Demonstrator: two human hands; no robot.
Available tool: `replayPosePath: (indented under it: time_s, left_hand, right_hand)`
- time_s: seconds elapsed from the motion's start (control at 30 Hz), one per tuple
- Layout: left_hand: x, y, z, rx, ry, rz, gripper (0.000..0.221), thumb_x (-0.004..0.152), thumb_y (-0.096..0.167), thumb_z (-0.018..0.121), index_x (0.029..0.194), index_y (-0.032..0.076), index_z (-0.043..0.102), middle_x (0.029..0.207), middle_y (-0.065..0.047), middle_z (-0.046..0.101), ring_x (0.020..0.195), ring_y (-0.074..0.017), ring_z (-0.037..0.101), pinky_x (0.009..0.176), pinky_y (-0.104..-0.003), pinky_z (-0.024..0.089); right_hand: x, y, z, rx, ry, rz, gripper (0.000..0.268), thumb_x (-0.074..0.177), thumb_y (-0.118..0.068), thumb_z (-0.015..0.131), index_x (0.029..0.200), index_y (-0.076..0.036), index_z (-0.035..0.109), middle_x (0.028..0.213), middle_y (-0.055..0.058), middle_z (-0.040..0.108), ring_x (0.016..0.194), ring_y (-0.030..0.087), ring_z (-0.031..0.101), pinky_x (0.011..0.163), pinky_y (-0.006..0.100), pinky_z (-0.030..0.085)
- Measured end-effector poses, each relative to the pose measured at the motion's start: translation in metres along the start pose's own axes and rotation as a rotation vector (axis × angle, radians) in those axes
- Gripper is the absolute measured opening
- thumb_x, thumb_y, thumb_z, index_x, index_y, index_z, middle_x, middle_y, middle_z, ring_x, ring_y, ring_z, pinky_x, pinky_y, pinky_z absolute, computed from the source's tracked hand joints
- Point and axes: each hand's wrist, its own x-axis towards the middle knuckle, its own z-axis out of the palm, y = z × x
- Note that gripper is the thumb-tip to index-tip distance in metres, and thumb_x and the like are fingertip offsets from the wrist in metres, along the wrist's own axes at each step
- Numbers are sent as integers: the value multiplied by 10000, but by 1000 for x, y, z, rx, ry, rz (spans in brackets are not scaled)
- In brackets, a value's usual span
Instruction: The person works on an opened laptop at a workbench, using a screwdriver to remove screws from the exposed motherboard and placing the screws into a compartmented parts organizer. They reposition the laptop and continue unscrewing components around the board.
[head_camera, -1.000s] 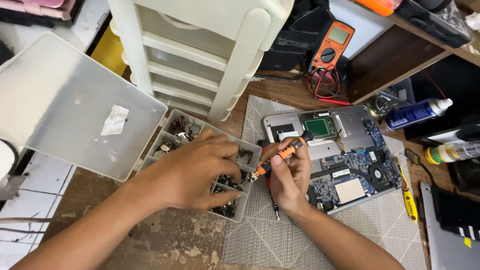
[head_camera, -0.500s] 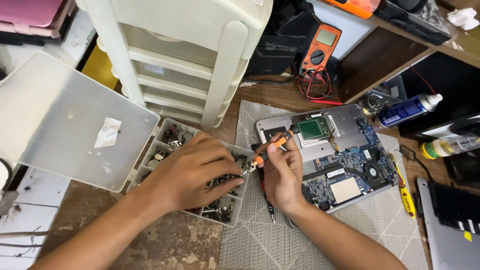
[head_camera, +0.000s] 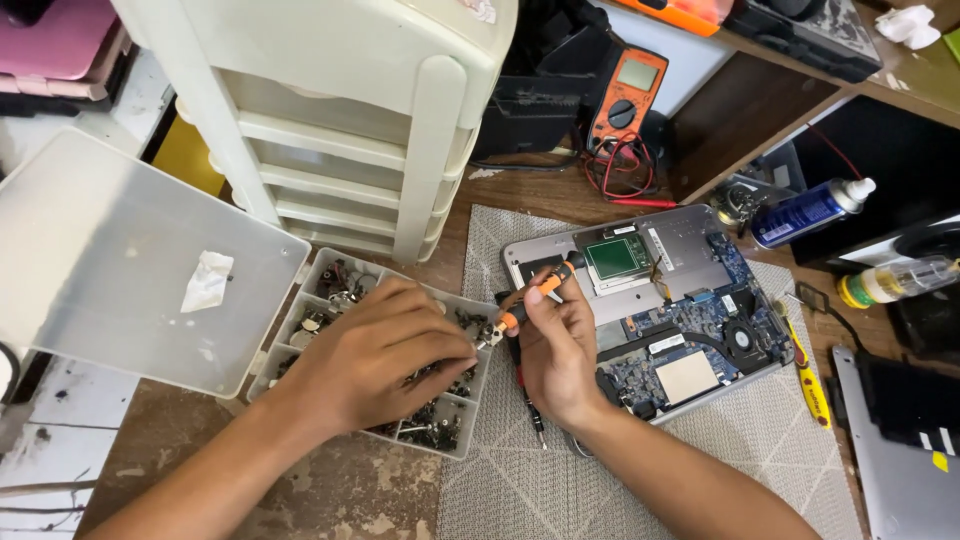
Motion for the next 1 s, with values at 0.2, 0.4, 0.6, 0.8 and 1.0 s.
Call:
replayPosePath:
  time_s: [0.2,0.4,0.6,0.8,1.0]
  left_hand:
    - [-1,-3,1,-39,4,-59,144,849,100,836,968,54,769,914,-45,783,816,-177,661,801,-314,507]
    - [0,-2,2,-49,30,-73,132,850,114,839,952,59,776,905,-40,793,819,-173,682,820,-318,517]
    - [2,0,-1,-53,48,-73,97,851,81,828,909,34,765,871,-57,780,800,-187,669,792,-326,518]
    - [-8,-8,9,-45,96,-29,109,830,46,849,894,44,761,869,-70,792,797,-186,704,785,-305,544]
    - [-4,-4,7,-48,113,-70,138,821,11,845,924,17,754,879,-78,763,807,-194,688,793,-302,557]
  right_hand:
    - [0,1,-3,8,-8,-75,98,985,-136,669,1040,-94,601,805,85,681,767,206,654,736,325,522]
    - [-1,0,-1,-42,-27,-119,104,1010,-145,644,1070,-104,569,838,97,670,758,192,623,678,294,467]
    - [-2,1,-2,-69,-82,-187,169,1015,-141,648,1115,-101,518,851,131,690,785,231,647,772,385,508]
    - [-1,0,-3,-28,-61,-131,147,1008,-130,659,1096,-111,542,885,98,711,806,191,643,721,306,454]
    - [1,4,-11,41,-127,-168,180,1004,-71,674,1143,-114,568,978,116,743,936,234,703,805,333,485]
